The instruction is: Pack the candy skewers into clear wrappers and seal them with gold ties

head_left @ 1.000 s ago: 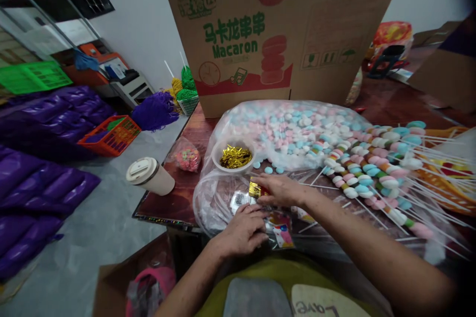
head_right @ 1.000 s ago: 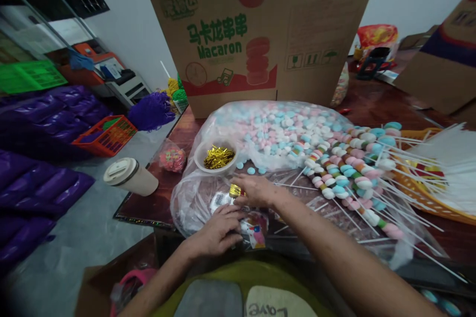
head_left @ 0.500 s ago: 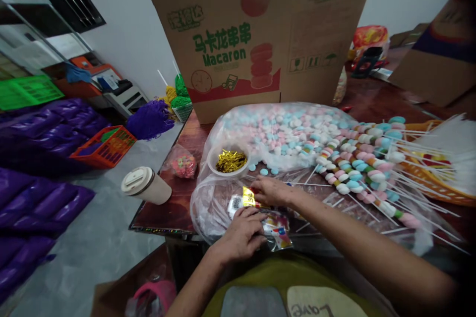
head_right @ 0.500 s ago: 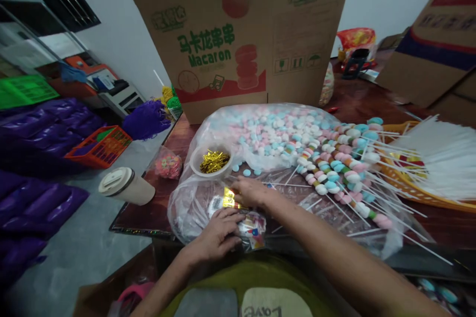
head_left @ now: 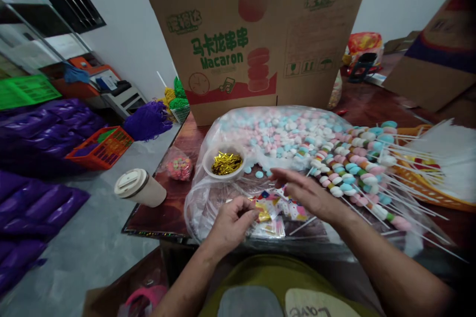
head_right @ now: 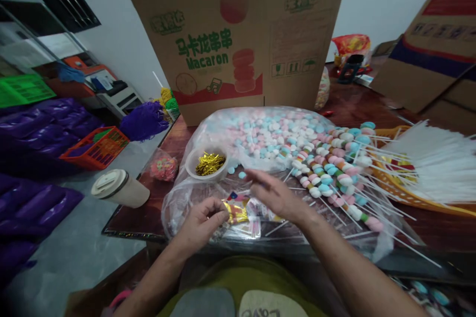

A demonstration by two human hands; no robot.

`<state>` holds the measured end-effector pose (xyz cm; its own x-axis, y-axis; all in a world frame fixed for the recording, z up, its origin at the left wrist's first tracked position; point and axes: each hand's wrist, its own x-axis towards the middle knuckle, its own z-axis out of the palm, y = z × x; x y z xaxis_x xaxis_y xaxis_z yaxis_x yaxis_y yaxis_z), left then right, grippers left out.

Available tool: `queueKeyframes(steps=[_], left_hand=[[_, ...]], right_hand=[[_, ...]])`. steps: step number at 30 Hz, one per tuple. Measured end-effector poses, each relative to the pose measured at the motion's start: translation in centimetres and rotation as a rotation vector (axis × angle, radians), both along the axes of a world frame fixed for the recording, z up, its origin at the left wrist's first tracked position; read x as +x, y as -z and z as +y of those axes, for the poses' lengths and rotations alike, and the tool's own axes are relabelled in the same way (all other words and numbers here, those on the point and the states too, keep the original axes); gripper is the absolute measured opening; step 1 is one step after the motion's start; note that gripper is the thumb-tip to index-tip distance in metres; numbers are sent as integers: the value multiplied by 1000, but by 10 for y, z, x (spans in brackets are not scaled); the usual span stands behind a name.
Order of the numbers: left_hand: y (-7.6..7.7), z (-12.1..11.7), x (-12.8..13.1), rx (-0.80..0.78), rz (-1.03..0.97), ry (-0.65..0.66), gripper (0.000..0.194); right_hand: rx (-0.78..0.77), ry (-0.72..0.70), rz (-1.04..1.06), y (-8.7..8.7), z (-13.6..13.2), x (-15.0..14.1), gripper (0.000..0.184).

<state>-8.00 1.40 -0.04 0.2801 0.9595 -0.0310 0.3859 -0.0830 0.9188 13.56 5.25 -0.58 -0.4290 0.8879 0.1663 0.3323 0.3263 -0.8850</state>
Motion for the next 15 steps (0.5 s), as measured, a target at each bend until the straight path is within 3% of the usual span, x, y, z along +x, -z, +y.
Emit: queueKeyframes(steps=[3, 5, 9, 12, 15], left_hand=[[-13, 8, 14, 96, 199, 215, 16], [-17, 10, 22, 185, 293, 248, 17], [-1, 7, 40, 179, 183, 73, 18], [18, 7, 50, 95, 36, -12, 18], [25, 11, 49, 250, 87, -8, 24]], right_hand=[[12, 41, 50, -5, -20, 0, 23], [86, 144, 38, 0, -30, -5, 15], [140, 395, 36, 16, -42, -9, 23], [120, 454, -74, 21, -42, -4, 36], [35, 507, -202, 25, -25, 14, 49]])
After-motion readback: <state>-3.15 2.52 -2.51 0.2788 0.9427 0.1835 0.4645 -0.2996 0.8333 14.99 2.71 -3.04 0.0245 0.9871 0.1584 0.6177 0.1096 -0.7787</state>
